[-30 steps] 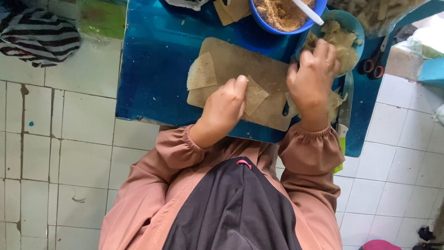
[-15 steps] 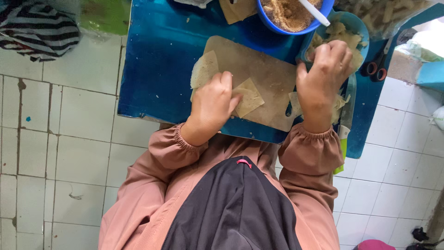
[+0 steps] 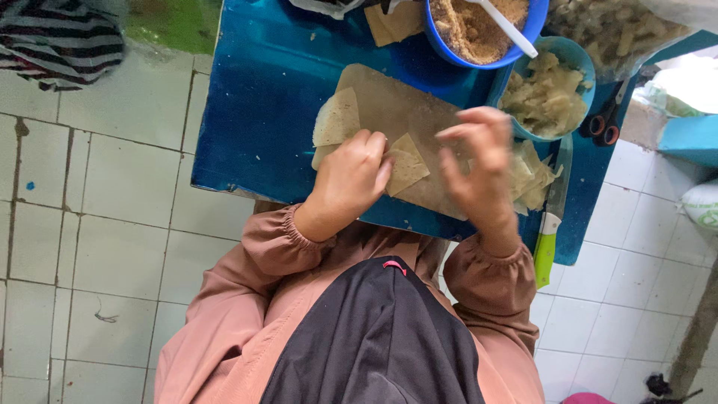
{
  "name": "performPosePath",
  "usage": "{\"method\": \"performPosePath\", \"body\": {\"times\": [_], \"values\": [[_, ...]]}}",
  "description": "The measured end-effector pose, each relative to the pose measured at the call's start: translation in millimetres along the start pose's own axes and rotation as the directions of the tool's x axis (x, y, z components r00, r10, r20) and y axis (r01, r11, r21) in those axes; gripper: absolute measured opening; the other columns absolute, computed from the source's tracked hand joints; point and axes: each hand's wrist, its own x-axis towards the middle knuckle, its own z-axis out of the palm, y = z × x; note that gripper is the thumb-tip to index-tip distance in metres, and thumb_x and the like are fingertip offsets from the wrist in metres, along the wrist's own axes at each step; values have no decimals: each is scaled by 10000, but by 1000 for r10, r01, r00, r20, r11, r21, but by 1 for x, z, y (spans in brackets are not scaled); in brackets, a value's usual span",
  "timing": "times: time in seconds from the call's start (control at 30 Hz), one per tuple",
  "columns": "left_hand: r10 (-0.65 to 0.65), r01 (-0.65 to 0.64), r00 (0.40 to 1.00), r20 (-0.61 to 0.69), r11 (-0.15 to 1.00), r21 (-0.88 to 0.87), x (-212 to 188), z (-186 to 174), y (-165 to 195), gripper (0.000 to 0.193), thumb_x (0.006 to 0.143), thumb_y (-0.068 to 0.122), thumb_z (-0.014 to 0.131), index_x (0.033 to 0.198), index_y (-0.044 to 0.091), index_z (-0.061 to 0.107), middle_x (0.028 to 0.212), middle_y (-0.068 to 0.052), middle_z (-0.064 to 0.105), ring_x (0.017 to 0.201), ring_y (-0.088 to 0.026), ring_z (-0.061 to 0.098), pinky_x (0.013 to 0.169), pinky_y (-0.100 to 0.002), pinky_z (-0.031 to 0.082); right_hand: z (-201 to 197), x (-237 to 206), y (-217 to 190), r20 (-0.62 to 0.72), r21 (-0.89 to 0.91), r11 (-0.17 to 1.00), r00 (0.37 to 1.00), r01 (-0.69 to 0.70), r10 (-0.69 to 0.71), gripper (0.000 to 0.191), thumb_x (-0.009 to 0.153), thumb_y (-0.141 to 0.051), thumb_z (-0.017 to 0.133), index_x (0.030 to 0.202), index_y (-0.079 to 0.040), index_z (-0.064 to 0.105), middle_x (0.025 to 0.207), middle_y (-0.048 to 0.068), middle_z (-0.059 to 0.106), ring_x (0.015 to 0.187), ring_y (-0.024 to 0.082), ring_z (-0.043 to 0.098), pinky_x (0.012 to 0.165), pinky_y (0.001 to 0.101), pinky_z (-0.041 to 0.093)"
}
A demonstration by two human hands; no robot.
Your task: The person folds thin square pastry wrappers on a cutting board, pressing them into triangular shapes by hand. They spoon brown filling from a blue bowl onto a wrapper and continue folding and stacking the finished pieces on the board.
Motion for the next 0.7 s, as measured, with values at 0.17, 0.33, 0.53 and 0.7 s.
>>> {"method": "performPosePath", "body": {"times": [0.17,0.33,0.53,0.7], "values": [[-8,9,1000,23,1000,-21,-2,-5,-2,158,913,162,696,937,65,574,903,-136,622,825,-364,665,671,-449,536,23,-2,-12,183,-98,986,976,138,-118,518,817,14,653,1319,-107,689,1543,187,472,1383,397,456,1160,480,372],[21,-21,999,-26,1000,-15,-1,-4,-5,140,932,144,682,946,66,566,896,-126,617,830,-348,672,680,-436,542,12,-9,-18,240,-508,826,961,246,-139,514,911,-54,634,1407,-175,692,1632,129,429,1483,350,404,1213,490,305],[5,-6,1000,-19,1000,-19,-1,-3,-4,130,935,146,683,939,75,575,886,-117,622,822,-337,677,668,-428,542,9,-8,-19,237,-508,823,960,254,-150,473,966,-56,597,1411,-191,683,1658,131,412,1522,336,391,1255,483,277],[-4,3,1000,-12,999,-35,-3,-7,-5,140,926,155,691,935,72,579,889,-122,622,819,-349,671,673,-433,540,17,-5,-21,294,-475,841,948,258,-124,534,915,-63,589,1417,-214,689,1637,125,424,1497,337,396,1244,493,270]]}}
